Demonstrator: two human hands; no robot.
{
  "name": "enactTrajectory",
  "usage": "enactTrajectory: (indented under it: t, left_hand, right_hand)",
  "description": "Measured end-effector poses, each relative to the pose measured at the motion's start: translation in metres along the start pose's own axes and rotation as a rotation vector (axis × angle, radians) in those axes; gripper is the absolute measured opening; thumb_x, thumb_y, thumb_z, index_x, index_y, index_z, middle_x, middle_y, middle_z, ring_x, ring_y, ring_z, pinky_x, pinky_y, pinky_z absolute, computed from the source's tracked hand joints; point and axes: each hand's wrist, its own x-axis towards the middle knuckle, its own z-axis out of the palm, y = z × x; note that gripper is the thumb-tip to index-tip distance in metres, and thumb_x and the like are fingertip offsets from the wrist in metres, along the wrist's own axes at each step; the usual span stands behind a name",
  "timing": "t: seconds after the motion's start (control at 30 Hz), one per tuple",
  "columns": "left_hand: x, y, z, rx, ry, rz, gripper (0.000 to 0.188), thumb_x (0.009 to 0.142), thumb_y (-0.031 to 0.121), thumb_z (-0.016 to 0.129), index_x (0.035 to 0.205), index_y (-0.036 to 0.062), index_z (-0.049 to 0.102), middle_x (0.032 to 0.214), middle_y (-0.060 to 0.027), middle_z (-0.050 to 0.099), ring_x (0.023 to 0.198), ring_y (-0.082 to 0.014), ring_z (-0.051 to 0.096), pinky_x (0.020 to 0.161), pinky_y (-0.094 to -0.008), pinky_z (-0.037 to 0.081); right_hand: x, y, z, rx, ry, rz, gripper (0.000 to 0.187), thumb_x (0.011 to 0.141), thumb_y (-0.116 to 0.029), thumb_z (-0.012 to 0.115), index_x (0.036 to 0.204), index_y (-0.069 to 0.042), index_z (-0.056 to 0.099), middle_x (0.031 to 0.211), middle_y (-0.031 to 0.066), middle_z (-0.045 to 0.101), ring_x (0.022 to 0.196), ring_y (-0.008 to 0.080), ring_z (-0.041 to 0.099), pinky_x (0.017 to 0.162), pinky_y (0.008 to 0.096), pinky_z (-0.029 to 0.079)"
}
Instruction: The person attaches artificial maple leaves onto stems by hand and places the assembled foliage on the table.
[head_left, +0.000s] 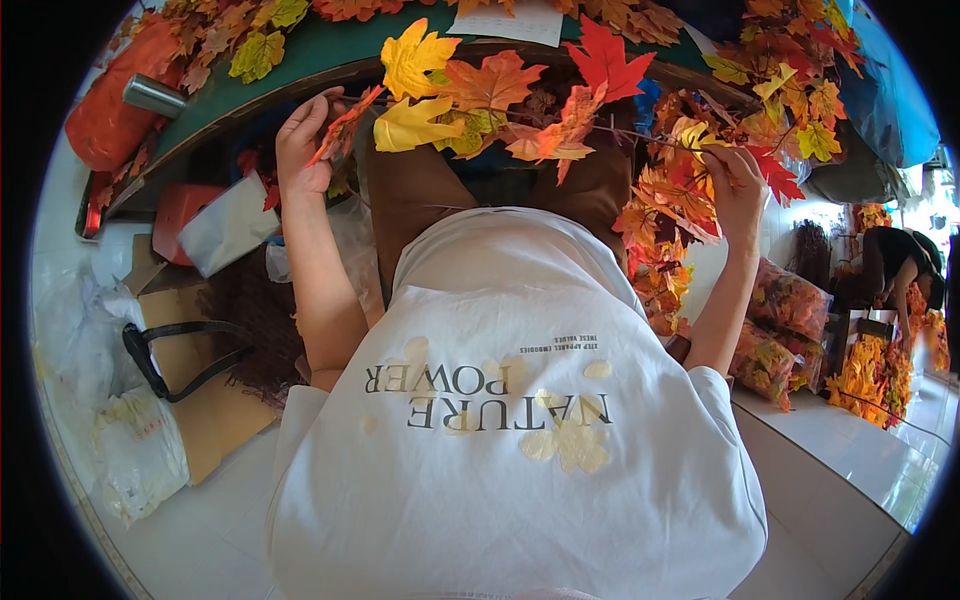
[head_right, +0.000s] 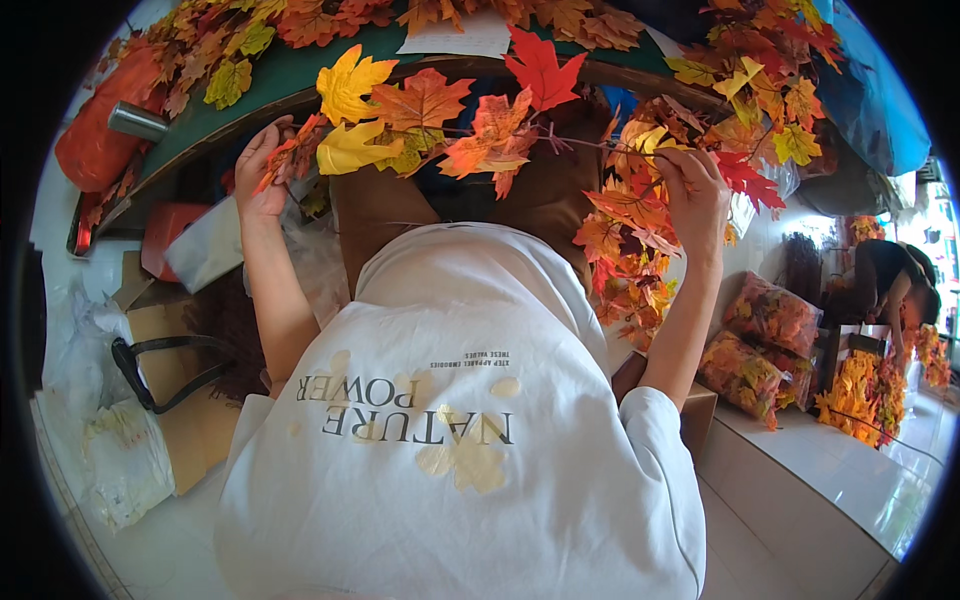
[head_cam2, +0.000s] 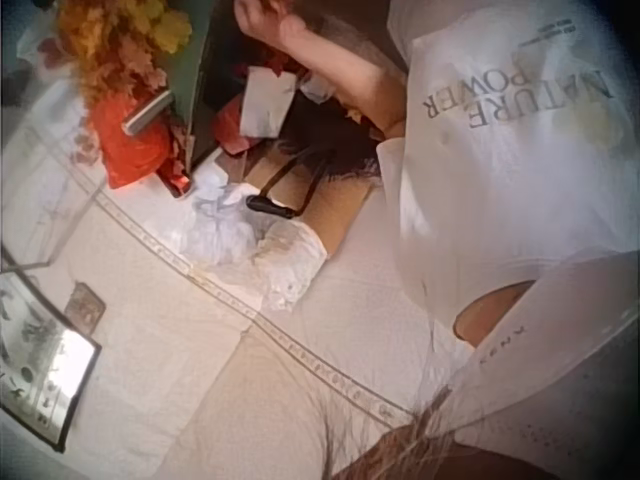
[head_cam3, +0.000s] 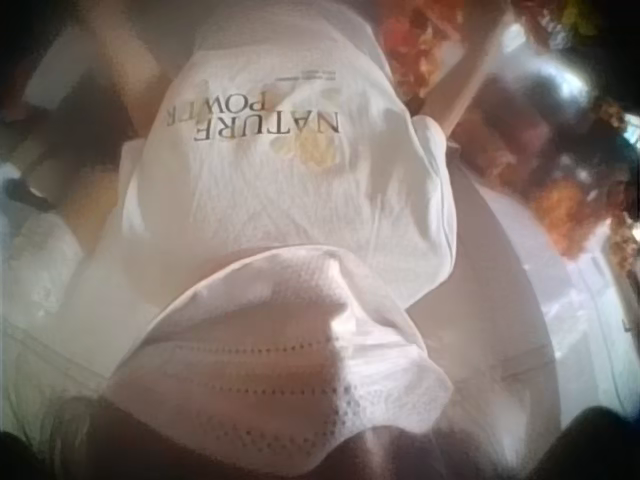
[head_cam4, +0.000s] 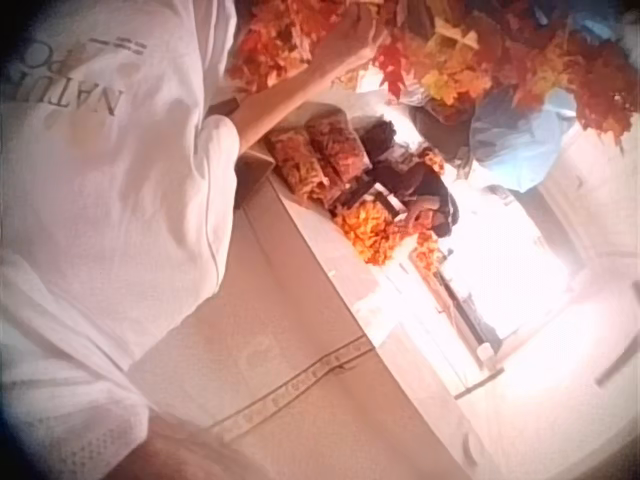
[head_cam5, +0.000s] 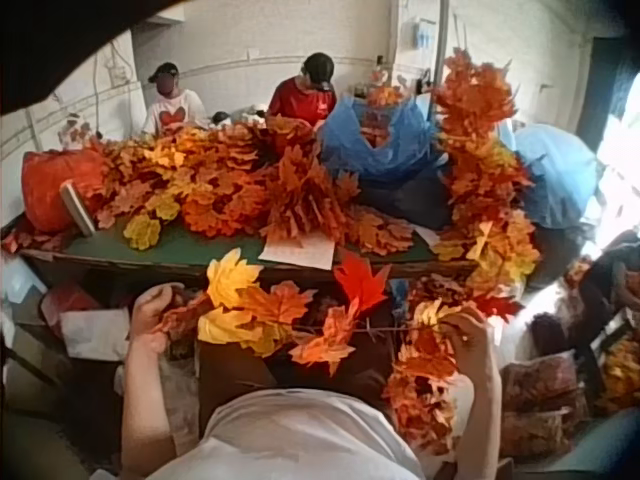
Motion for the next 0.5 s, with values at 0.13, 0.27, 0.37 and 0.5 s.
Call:
enactTrajectory:
  t: [0.13, 0.27, 0.37, 0.5]
  left_hand:
    - [-0.003, 0.001, 0.004, -0.002, -0.072, 0.006, 0.027, 0.091, 0.015, 0.055, 0.106, -0.0067, 0.06, 0.079, -0.0058, 0.063, 0.06, -0.0083, 0.055, 0.052, -0.0171, 0.04]
    - [0.0, -0.003, -0.001, 0.027, -0.041, 0.008, 0.025, 0.09, 0.014, 0.056, 0.104, -0.0055, 0.062, 0.08, -0.0053, 0.064, 0.055, -0.0048, 0.048, 0.051, -0.0157, 0.035]
    - [0.002, -0.002, 0.003, 0.044, -0.02, 0.019, 0.024, 0.089, 0.015, 0.057, 0.103, -0.0046, 0.063, 0.079, -0.005, 0.064, 0.054, -0.0035, 0.045, 0.049, -0.0158, 0.032]
    - [-0.005, 0.003, 0.01, 0.059, -0.022, 0.001, 0.025, 0.09, 0.016, 0.057, 0.103, -0.0043, 0.063, 0.077, -0.003, 0.063, 0.053, -0.0025, 0.044, 0.048, -0.0156, 0.031]
  right_hand:
    - [-0.001, 0.009, -0.002, 0.003, -0.038, 0.005, 0.01, 0.083, -0.007, 0.064, 0.092, -0.002, 0.067, 0.085, 0.007, 0.063, 0.07, 0.0158, 0.061, 0.062, 0.0256, 0.048]
    - [-0.003, 0.007, -0.002, 0.031, -0.035, 0.02, 0.011, 0.085, -0.005, 0.062, 0.094, 0.0, 0.066, 0.085, 0.0068, 0.063, 0.073, 0.0127, 0.059, 0.064, 0.0244, 0.048]
    - [-0.004, 0.006, -0.005, 0.018, -0.08, 0.095, 0.011, 0.087, -0.003, 0.059, 0.096, 0.0, 0.065, 0.092, 0.0046, 0.062, 0.081, 0.0099, 0.057, 0.071, 0.0212, 0.045]
    - [-0.005, 0.011, -0.004, 0.046, -0.08, 0.143, 0.012, 0.088, -0.005, 0.059, 0.097, -0.001, 0.065, 0.09, 0.0031, 0.062, 0.079, 0.0084, 0.056, 0.069, 0.0204, 0.045]
